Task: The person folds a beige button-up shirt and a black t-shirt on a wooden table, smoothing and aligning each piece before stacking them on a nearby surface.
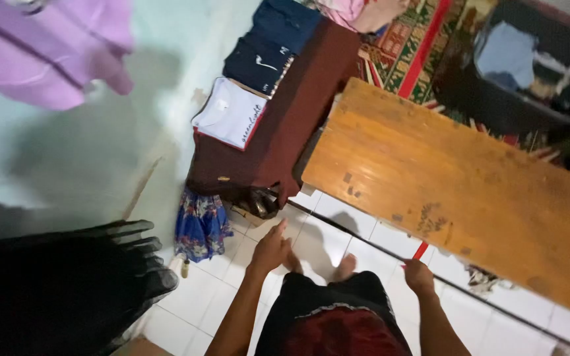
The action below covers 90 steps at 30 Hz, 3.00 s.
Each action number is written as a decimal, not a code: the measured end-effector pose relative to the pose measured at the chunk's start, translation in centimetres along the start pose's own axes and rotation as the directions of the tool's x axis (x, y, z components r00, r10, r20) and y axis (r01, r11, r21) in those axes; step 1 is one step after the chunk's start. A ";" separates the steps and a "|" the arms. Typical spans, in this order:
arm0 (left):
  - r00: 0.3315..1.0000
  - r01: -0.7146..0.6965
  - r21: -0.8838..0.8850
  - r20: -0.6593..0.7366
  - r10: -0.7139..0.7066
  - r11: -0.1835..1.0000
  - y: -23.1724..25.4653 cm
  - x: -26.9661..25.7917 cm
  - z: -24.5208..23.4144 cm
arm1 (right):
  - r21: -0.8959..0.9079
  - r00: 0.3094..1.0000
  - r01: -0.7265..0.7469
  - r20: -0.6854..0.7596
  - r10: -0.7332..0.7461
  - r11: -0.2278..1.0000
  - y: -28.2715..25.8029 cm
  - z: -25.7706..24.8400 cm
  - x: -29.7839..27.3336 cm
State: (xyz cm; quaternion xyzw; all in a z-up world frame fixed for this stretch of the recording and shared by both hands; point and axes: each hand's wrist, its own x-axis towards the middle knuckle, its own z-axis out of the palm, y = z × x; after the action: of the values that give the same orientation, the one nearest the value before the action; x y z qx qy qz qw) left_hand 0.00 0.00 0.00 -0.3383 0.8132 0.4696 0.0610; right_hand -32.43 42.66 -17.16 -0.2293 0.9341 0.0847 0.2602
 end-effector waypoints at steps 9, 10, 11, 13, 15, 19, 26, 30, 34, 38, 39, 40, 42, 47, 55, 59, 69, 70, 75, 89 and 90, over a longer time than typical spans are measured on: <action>0.948 -0.252 0.294 0.268 0.173 0.922 8.0 7.6 11.0 | 0.627 0.956 -0.274 0.096 0.277 0.729 14.7 19.8 -12.6; 0.938 -0.276 0.302 0.294 0.186 0.913 10.6 7.8 11.8 | 0.641 0.948 -0.295 0.103 0.302 0.709 14.6 21.5 -12.7; 0.935 -0.301 0.239 0.262 0.237 0.923 13.5 7.3 13.7 | 0.697 0.950 -0.292 0.133 0.282 0.654 16.1 23.1 -14.1; 0.917 -0.352 0.165 0.261 0.303 0.921 18.1 7.2 18.3 | 0.753 0.940 -0.315 0.166 0.298 0.577 18.6 23.5 -16.3; 0.916 -0.358 0.063 0.219 0.337 0.931 21.5 7.2 23.2 | 0.830 0.947 -0.283 0.162 0.278 0.481 20.0 21.2 -19.4; 0.824 -0.467 0.147 0.430 0.369 0.872 27.6 5.6 34.0 | 0.859 0.878 -0.389 0.235 0.417 0.334 25.7 12.7 -22.5; 0.517 -0.664 0.185 0.814 0.266 0.725 37.4 2.8 48.5 | 0.995 0.745 -0.048 -0.022 0.666 0.087 35.0 -3.8 -28.8; 0.334 -0.702 0.035 0.899 0.284 0.712 40.1 4.2 56.4 | 0.999 0.639 0.024 -0.046 0.768 0.040 38.5 -5.4 -31.3; 0.250 -0.703 -0.016 0.930 0.269 0.711 43.2 6.0 65.2 | 0.999 0.604 -0.028 0.032 0.796 -0.019 41.6 -1.1 -32.5; 0.262 -0.700 -0.078 0.896 0.357 0.710 51.8 5.3 73.6 | 0.986 0.627 -0.147 0.150 0.764 -0.073 47.0 2.4 -33.7; 0.267 -0.675 -0.132 0.874 0.406 0.726 54.1 4.7 74.7 | 0.978 0.632 -0.192 0.188 0.752 -0.084 47.6 3.5 -34.1; 0.265 -0.673 -0.131 0.876 0.402 0.728 55.1 5.3 76.7 | 0.977 0.630 -0.195 0.194 0.752 -0.088 48.8 6.2 -34.4; 0.273 -0.714 -0.103 0.870 0.411 0.692 57.0 6.6 80.8 | 0.957 0.674 -0.237 0.285 0.682 -0.166 50.8 11.5 -34.9; 0.376 -0.702 -0.027 0.835 0.402 0.712 61.0 9.8 92.0 | 0.947 0.638 -0.245 0.317 0.701 -0.206 60.5 9.9 -34.4; 0.486 -0.613 -0.070 0.752 0.445 0.787 71.3 9.7 107.2 | 0.969 0.624 -0.200 0.239 0.744 -0.144 76.9 3.5 -27.8; 0.707 -0.522 0.126 0.617 0.345 0.844 86.0 6.4 106.2 | 0.986 0.681 -0.166 0.112 0.724 0.004 86.5 -1.2 -22.6; 0.798 -0.433 0.644 0.600 -0.064 0.631 87.0 15.2 116.9 | 0.997 0.808 0.072 -0.066 0.586 0.013 111.0 -4.7 -5.8; 0.812 -0.412 0.652 0.580 -0.068 0.637 86.2 16.7 118.5 | 0.996 0.821 0.082 -0.077 0.566 0.017 114.3 -3.3 -1.3; 0.637 0.150 0.983 -0.179 0.749 0.108 81.6 15.8 124.1 | 0.880 0.781 0.130 -0.375 0.499 0.457 123.8 -2.2 13.0; 0.792 -0.402 0.814 0.539 -0.286 0.420 85.5 16.6 119.1 | 0.860 0.791 -0.131 -0.209 0.575 0.493 125.7 -6.7 23.3; 0.792 -0.410 0.804 0.548 -0.269 0.430 85.5 16.5 119.0 | 0.845 0.730 -0.086 -0.307 0.611 0.527 125.5 -5.5 22.3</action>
State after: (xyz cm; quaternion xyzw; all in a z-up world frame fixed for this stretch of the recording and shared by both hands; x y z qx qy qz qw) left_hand -90.55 115.87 -10.70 -0.0458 0.8823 0.0458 0.4663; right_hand -111.14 143.09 -19.34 0.0983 0.9304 -0.3528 0.0158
